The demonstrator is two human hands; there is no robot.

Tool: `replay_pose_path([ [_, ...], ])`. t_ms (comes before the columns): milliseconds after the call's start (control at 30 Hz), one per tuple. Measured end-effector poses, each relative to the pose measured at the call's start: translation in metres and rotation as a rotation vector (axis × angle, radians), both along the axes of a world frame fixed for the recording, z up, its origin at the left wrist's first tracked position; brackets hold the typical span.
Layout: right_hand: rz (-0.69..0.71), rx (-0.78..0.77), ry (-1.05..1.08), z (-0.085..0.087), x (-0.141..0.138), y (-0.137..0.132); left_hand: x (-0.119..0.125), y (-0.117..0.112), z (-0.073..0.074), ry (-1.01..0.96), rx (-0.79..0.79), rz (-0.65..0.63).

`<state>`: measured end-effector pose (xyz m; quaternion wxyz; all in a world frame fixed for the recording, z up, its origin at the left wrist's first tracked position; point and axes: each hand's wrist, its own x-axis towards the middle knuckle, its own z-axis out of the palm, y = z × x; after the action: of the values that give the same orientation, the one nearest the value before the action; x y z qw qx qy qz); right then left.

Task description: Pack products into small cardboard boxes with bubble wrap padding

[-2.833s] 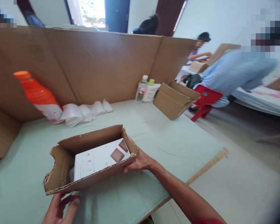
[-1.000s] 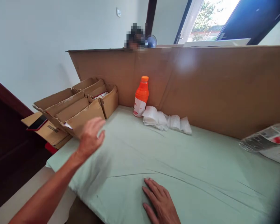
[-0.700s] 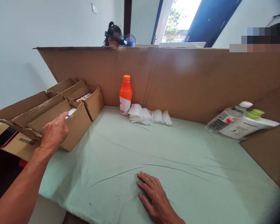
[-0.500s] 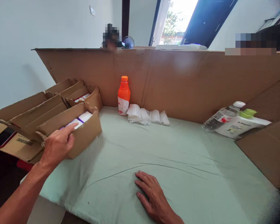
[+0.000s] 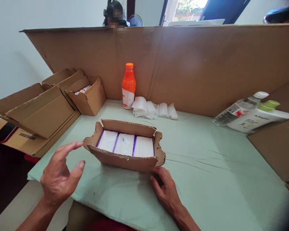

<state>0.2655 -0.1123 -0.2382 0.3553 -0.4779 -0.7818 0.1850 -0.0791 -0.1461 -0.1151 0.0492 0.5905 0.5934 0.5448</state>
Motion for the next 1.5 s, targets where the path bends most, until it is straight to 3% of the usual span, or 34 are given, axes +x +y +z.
replay_pose_path([
  [233,-0.048,-0.075,0.011,-0.005,0.002,-0.005,-0.011,0.009,-0.075,-0.372,-0.211,0.044],
  [333,-0.033,-0.153,0.005,-0.004,0.002,-0.009,0.000,0.008,-0.095,-0.517,-0.395,-0.050],
  [467,0.021,-0.249,0.025,0.005,0.002,-0.004,0.015,0.021,-0.114,-0.537,-0.554,-0.115],
  [667,-0.080,-0.309,0.101,0.024,0.003,0.067,0.045,0.097,-0.112,-0.445,-0.516,-0.182],
  [833,-0.094,-0.258,0.181,0.025,0.020,0.117,0.079,0.151,-0.113,-0.405,-0.402,-0.215],
  [967,-0.059,-0.200,0.118,0.021,0.056,0.139,0.085,0.158,-0.130,-0.414,-0.399,-0.150],
  [1067,-0.287,-0.082,0.062,0.023,0.089,0.177,0.079,0.155,-0.139,-0.458,-0.445,-0.149],
  [1167,-0.486,-0.017,0.036,0.027,0.109,0.236,0.075,0.155,-0.142,-0.463,-0.459,-0.128],
  [1333,-0.681,-0.016,-0.007,0.024,0.106,0.316,0.075,0.153,-0.147,-0.454,-0.490,-0.075],
  [1400,-0.723,-0.025,-0.023,0.021,0.102,0.327,0.076,0.152,-0.148,-0.454,-0.475,-0.051],
  [1500,-0.770,0.010,-0.036,0.020,0.099,0.321,0.077,0.151,-0.148,-0.453,-0.464,-0.013],
])
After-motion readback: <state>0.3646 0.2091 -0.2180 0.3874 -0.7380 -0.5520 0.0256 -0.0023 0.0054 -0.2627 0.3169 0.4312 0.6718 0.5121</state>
